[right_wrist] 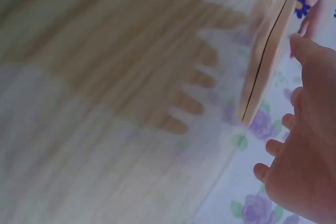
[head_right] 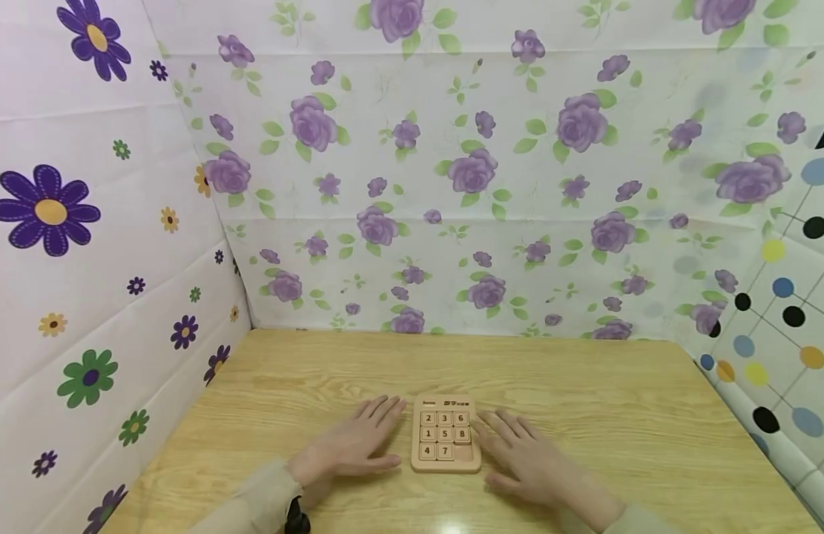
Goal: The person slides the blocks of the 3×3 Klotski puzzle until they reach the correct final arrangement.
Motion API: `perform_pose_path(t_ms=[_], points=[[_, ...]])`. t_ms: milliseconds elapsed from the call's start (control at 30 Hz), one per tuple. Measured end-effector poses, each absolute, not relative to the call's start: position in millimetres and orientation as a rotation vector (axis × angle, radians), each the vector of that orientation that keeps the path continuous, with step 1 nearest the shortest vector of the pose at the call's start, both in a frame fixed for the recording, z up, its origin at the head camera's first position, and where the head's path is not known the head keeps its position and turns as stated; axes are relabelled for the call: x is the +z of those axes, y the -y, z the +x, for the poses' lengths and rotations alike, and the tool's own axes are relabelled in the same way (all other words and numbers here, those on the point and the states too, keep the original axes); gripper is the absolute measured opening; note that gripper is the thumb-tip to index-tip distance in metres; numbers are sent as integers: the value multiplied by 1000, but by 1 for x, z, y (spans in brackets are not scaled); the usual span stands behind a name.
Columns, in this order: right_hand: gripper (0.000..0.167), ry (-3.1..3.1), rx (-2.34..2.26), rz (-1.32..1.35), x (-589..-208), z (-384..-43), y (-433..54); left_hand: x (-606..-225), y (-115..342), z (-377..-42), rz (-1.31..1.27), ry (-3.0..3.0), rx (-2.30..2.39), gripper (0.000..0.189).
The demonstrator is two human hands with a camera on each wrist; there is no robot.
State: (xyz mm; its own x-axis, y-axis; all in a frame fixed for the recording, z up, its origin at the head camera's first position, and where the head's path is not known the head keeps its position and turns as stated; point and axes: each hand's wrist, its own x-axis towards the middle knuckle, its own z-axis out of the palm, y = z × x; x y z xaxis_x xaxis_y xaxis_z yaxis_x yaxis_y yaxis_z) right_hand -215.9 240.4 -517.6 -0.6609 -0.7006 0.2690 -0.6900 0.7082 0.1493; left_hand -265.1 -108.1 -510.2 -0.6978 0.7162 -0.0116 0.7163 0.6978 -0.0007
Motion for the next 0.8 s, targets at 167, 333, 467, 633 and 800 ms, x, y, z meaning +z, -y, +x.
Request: perform_pose_path(t_ms=[167, 333, 467, 633, 800], points=[[75, 2687, 8, 1133, -518, -208, -231, -512, 104, -265, 1203, -2880, -37, 92], [73, 2692, 8, 1158, -517, -202, -221, -513, 98, -262, 1168, -2871, -29, 97], [71, 2704, 24, 1186, -515, -201, -215, -514, 93, -262, 1128, -2876, -1, 101], [69, 2773, 70, 1204, -514, -200, -213, -518, 86, -266, 1056, -2886, 28, 113], [71, 2817, 104, 1231, -511, -195, -209, -523, 81, -267, 988, -2891, 108, 122]])
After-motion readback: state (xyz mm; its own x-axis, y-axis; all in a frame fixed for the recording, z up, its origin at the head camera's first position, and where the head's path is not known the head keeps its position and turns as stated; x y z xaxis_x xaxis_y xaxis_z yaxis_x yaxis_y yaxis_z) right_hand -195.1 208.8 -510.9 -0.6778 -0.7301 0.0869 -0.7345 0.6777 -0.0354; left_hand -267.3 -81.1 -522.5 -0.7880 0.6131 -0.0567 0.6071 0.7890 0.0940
